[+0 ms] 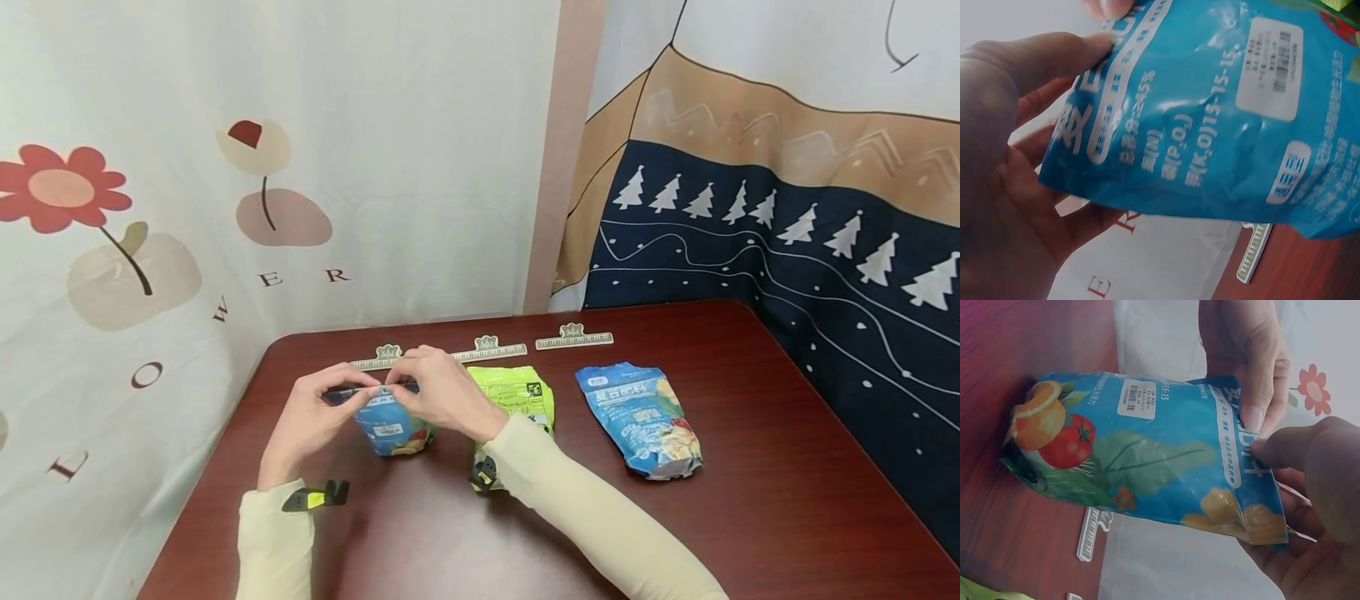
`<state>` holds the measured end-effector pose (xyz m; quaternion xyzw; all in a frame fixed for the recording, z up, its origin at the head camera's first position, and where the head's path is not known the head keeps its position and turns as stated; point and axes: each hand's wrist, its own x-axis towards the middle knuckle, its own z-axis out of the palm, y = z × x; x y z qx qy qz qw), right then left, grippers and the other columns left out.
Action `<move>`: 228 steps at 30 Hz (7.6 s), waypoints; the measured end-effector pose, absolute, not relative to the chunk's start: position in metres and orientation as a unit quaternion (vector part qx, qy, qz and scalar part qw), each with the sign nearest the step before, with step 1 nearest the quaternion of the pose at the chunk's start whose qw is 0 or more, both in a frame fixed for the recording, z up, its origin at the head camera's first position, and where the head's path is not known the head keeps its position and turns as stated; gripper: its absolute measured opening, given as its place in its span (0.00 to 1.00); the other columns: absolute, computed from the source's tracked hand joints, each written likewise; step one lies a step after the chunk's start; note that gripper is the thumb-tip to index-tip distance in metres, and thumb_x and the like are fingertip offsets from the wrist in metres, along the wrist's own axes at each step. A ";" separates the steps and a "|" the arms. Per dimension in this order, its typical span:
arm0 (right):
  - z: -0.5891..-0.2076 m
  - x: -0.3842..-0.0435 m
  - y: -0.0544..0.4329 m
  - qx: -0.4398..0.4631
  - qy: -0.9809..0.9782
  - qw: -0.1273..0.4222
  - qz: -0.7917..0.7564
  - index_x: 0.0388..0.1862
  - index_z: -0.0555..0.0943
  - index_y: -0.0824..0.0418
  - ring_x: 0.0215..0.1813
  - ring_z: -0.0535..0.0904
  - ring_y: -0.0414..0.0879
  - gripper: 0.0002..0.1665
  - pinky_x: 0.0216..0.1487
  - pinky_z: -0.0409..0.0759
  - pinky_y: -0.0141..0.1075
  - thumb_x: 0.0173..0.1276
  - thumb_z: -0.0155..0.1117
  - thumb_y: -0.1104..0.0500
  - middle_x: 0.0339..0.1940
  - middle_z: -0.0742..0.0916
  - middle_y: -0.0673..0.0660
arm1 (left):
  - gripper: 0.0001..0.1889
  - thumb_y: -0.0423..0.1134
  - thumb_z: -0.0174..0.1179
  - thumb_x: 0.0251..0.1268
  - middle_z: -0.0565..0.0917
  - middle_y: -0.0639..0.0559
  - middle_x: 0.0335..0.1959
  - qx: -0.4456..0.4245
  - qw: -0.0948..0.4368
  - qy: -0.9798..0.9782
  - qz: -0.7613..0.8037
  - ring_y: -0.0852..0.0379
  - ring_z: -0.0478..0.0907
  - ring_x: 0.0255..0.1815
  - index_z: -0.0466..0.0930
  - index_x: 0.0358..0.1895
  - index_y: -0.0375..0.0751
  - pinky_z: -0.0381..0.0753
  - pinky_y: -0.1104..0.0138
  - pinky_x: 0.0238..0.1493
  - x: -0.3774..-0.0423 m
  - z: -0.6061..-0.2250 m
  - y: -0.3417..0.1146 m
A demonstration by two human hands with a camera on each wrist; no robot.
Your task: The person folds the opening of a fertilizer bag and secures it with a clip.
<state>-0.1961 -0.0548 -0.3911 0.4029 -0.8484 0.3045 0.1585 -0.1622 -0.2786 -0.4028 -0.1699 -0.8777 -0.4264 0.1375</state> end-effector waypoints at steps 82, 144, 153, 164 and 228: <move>-0.414 -0.199 -0.012 0.328 -0.811 0.118 0.469 0.34 0.92 0.51 0.27 0.78 0.32 0.03 0.30 0.78 0.26 0.67 0.75 0.55 0.30 0.90 0.45 | 0.05 0.34 0.74 0.60 0.90 0.58 0.34 -0.117 0.123 -0.846 -0.506 0.63 0.85 0.33 0.90 0.39 0.40 0.82 0.72 0.34 -0.162 -0.417 -0.312; -0.440 -0.188 -0.010 0.231 -0.734 0.041 0.637 0.39 0.91 0.50 0.38 0.90 0.47 0.04 0.36 0.81 0.27 0.69 0.73 0.54 0.36 0.93 0.50 | 0.19 0.43 0.63 0.74 0.89 0.41 0.51 -0.105 0.054 -0.824 -0.555 0.62 0.90 0.45 0.82 0.57 0.32 0.88 0.61 0.50 -0.218 -0.429 -0.335; -0.438 -0.188 -0.008 0.233 -0.738 0.039 0.632 0.38 0.91 0.50 0.37 0.90 0.51 0.03 0.31 0.77 0.27 0.68 0.74 0.54 0.34 0.93 0.50 | 0.25 0.58 0.64 0.69 0.85 0.47 0.60 -0.073 0.030 -0.904 -0.420 0.54 0.83 0.59 0.81 0.63 0.50 0.80 0.61 0.58 -0.243 -0.426 -0.326; -0.438 -0.187 -0.009 0.225 -0.743 0.044 0.628 0.37 0.91 0.49 0.37 0.87 0.37 0.03 0.33 0.79 0.29 0.67 0.75 0.52 0.34 0.93 0.48 | 0.26 0.44 0.66 0.71 0.80 0.38 0.66 -0.118 -0.008 -0.941 -0.317 0.35 0.75 0.69 0.73 0.70 0.45 0.74 0.39 0.66 -0.277 -0.439 -0.315; -0.442 -0.189 -0.010 0.226 -0.748 0.032 0.623 0.38 0.91 0.45 0.36 0.86 0.36 0.03 0.34 0.80 0.29 0.67 0.74 0.50 0.35 0.92 0.44 | 0.13 0.27 0.63 0.69 0.85 0.37 0.48 -0.163 -0.021 -0.946 -0.281 0.49 0.86 0.41 0.85 0.54 0.30 0.84 0.63 0.37 -0.293 -0.453 -0.304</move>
